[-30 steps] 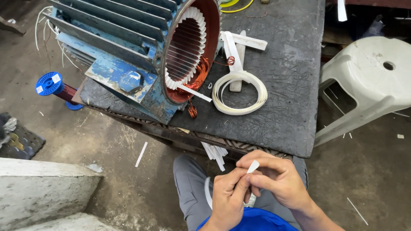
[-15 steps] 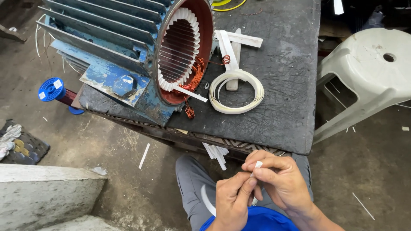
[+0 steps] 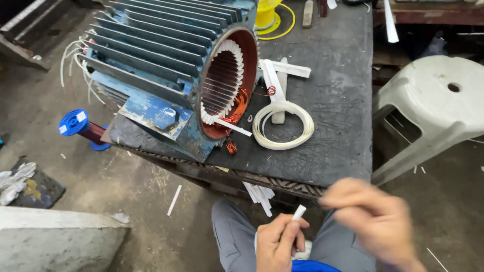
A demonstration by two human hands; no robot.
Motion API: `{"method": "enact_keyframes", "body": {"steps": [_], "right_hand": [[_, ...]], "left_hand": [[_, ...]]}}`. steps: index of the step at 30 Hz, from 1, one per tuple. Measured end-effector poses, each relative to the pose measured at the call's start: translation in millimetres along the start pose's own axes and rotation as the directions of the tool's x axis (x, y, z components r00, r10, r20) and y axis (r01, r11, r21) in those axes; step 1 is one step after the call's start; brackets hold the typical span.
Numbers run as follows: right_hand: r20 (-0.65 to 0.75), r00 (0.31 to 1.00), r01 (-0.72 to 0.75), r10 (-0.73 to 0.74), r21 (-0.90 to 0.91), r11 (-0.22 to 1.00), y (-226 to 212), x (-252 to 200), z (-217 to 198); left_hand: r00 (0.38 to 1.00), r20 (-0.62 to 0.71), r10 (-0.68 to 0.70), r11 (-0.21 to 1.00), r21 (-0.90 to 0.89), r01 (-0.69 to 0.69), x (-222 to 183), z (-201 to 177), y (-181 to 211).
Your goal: Preparing white insulation strips by peeling and folding them for use in a motor stator.
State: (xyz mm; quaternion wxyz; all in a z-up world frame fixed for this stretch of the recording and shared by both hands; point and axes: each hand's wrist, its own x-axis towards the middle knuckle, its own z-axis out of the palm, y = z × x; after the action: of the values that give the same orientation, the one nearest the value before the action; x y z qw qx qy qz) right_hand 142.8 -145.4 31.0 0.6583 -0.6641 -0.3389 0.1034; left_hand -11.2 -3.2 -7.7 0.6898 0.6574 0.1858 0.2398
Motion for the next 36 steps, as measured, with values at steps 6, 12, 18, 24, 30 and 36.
{"method": "enact_keyframes", "body": {"steps": [6, 12, 18, 24, 30, 36], "right_hand": [[0.208, 0.976, -0.094, 0.061, 0.153, 0.984, -3, -1, 43], [0.109, 0.99, 0.043, -0.087, 0.36, 0.932, 10, -3, 45], [0.109, 0.993, -0.09, 0.045, 0.458, 0.884, 17, -3, 41], [0.111, 0.993, -0.075, 0.03, 0.426, 0.902, 16, -4, 38], [0.098, 0.99, 0.059, -0.1, 0.356, 0.933, 8, 1, 32], [0.072, 0.986, 0.117, -0.148, 0.328, 0.937, -5, 4, 24]], "left_hand": [[0.946, 0.104, 0.308, 0.95, 0.018, -0.312, 15, 1, 6], [0.913, 0.184, 0.364, 0.92, 0.078, -0.383, 15, -1, 14], [0.934, 0.17, 0.314, 0.935, 0.115, -0.335, 12, -1, 17], [0.919, 0.148, 0.366, 0.899, 0.199, -0.391, 6, 2, 5], [0.913, 0.118, 0.391, 0.88, 0.243, -0.408, 3, 2, 4], [0.863, 0.095, 0.497, 0.813, 0.296, -0.501, 4, 4, 8]]}}
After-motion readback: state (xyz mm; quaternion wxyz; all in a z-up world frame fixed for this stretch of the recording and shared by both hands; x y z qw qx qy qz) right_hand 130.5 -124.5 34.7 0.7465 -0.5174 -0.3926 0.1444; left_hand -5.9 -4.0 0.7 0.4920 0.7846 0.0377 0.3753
